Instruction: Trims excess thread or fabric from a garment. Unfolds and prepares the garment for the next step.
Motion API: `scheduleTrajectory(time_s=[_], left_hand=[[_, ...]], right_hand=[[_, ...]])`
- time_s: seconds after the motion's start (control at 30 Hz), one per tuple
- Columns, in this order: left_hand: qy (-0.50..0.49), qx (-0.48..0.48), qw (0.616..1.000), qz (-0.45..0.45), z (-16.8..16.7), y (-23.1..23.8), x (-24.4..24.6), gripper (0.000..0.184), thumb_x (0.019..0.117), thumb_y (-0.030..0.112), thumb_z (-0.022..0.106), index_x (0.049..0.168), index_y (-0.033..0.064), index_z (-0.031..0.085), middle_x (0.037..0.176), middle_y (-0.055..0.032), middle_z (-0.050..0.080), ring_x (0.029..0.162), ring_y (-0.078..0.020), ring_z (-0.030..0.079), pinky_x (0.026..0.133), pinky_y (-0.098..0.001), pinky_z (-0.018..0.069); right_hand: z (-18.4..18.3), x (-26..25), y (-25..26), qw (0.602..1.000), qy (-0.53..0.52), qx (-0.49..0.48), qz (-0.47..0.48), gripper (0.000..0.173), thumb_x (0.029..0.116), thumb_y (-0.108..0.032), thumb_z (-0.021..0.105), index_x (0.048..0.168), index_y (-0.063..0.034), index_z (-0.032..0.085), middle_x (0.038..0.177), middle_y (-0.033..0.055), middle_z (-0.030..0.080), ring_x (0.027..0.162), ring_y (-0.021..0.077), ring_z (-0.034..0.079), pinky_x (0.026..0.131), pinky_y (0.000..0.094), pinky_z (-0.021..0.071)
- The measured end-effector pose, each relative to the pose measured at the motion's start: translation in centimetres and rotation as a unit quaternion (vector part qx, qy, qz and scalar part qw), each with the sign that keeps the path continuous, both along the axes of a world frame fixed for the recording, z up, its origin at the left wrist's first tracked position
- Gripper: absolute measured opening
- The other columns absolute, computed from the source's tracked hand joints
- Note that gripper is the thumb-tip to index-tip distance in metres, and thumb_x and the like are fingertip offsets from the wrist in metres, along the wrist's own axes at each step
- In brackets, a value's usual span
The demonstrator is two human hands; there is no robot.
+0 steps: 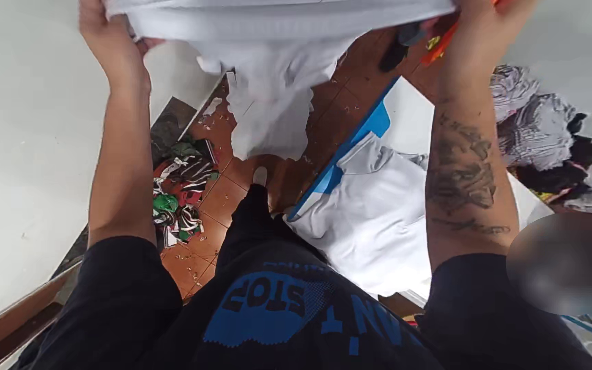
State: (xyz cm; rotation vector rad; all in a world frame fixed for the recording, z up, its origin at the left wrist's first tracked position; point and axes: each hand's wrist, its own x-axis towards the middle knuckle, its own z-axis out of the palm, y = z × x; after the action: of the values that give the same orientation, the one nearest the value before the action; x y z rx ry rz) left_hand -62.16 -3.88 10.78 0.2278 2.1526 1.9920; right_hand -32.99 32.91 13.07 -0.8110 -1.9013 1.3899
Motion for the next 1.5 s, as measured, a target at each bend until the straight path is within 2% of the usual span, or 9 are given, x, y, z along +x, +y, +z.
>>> scheduleTrajectory(time_s=[0.1, 0.23, 0.37, 0.53, 0.63, 0.87, 1.1, 1.27, 1.5], left_hand=[[-0.050, -0.079, 0.993, -0.071, -4.9, -0.7, 1.5, 0.036, 0.1005, -0.004, 0.039, 0.134, -0.0053, 0.051, 0.123, -0.0123, 0.063, 0.093, -0.0154, 0.071, 0.078, -0.0350, 0.0627], [-0.051, -0.284, 0.941, -0.174, -12.3, -2.6, 4.6, 0.037, 0.1025, -0.002, 0.038, 0.133, -0.0083, 0.058, 0.132, -0.0257, 0.062, 0.111, -0.0274, 0.068, 0.096, -0.0444, 0.0574], [-0.085, -0.417, 0.859, -0.284, -17.5, -5.8, 7.9, 0.034, 0.1042, -0.002, 0.042, 0.132, -0.0050, 0.060, 0.138, -0.0284, 0.057, 0.117, -0.0371, 0.066, 0.101, -0.0518, 0.0543], [-0.136, -0.566, 0.617, -0.530, -23.5, -10.3, 12.2, 0.041, 0.1013, 0.000, 0.053, 0.142, -0.0017, 0.056, 0.151, -0.0326, 0.044, 0.137, -0.0497, 0.048, 0.113, -0.0627, 0.0391], [-0.169, -0.633, 0.481, -0.583, -25.0, -11.0, 14.4, 0.053, 0.0969, 0.005, 0.062, 0.149, 0.0116, 0.054, 0.160, -0.0295, 0.033, 0.134, -0.0547, 0.047, 0.103, -0.0743, 0.0410], [-0.129, -0.535, 0.554, -0.625, -22.1, -4.5, 17.5, 0.039, 0.1098, 0.017, 0.043, 0.144, 0.0018, 0.054, 0.146, -0.0264, 0.053, 0.138, -0.0436, 0.050, 0.113, -0.0621, 0.0388], [-0.008, -0.445, 0.627, -0.639, -16.4, 3.9, 24.2, 0.038, 0.1104, 0.018, 0.042, 0.140, 0.0014, 0.059, 0.137, -0.0247, 0.061, 0.130, -0.0415, 0.057, 0.110, -0.0601, 0.0426], [0.123, -0.313, 0.715, -0.613, -11.9, 6.5, 33.2, 0.033, 0.1068, 0.013, 0.048, 0.131, -0.0039, 0.063, 0.127, -0.0260, 0.065, 0.112, -0.0387, 0.067, 0.098, -0.0534, 0.0530], [0.123, -0.380, 0.658, -0.639, -12.7, 2.8, 45.4, 0.051, 0.0995, 0.018, 0.065, 0.142, -0.0072, 0.052, 0.146, -0.0334, 0.047, 0.135, -0.0482, 0.049, 0.111, -0.0581, 0.0415]], right_hand=[[-2.5, 2.3, -2.8, 0.980, -0.197, 0.032, 0.003, 0.032, 0.0962, -0.014, 0.057, 0.121, 0.0054, 0.056, 0.094, 0.0060, 0.066, 0.072, 0.0101, 0.067, 0.068, 0.0316, 0.0599], [-9.2, 4.6, -4.8, 0.882, -0.449, 0.080, 0.115, 0.034, 0.0969, -0.016, 0.062, 0.120, 0.0095, 0.064, 0.107, 0.0338, 0.067, 0.100, 0.0509, 0.066, 0.086, 0.0693, 0.0490], [-13.8, 5.3, -8.1, 0.779, -0.591, 0.087, 0.189, 0.026, 0.0960, -0.018, 0.062, 0.113, 0.0015, 0.068, 0.101, 0.0325, 0.069, 0.097, 0.0562, 0.066, 0.073, 0.0739, 0.0477], [-16.7, 3.4, -13.0, 0.578, -0.743, 0.020, 0.338, 0.025, 0.0974, -0.013, 0.064, 0.110, 0.0084, 0.069, 0.117, 0.0311, 0.066, 0.111, 0.0497, 0.064, 0.085, 0.0683, 0.0484], [-16.2, 1.9, -14.9, 0.573, -0.731, 0.011, 0.372, 0.023, 0.0966, -0.009, 0.063, 0.112, 0.0071, 0.069, 0.119, 0.0292, 0.066, 0.113, 0.0480, 0.064, 0.085, 0.0665, 0.0493], [-10.6, 6.6, -17.2, 0.699, -0.580, -0.085, 0.410, 0.034, 0.1053, -0.017, 0.050, 0.135, -0.0017, 0.060, 0.127, 0.0277, 0.063, 0.122, 0.0463, 0.059, 0.097, 0.0665, 0.0453], [-6.3, 21.8, -21.9, 0.776, -0.487, -0.191, 0.351, 0.031, 0.1059, -0.015, 0.047, 0.126, 0.0026, 0.062, 0.111, 0.0275, 0.068, 0.106, 0.0445, 0.066, 0.092, 0.0632, 0.0486], [-4.3, 34.6, -23.8, 0.828, -0.464, -0.253, 0.190, 0.029, 0.1030, -0.007, 0.048, 0.123, 0.0062, 0.064, 0.108, 0.0278, 0.069, 0.101, 0.0414, 0.068, 0.093, 0.0581, 0.0506], [-8.0, 51.8, -29.1, 0.831, -0.487, -0.219, -0.156, 0.028, 0.1014, -0.010, 0.056, 0.123, 0.0069, 0.065, 0.115, 0.0308, 0.067, 0.109, 0.0474, 0.064, 0.096, 0.0641, 0.0474]])
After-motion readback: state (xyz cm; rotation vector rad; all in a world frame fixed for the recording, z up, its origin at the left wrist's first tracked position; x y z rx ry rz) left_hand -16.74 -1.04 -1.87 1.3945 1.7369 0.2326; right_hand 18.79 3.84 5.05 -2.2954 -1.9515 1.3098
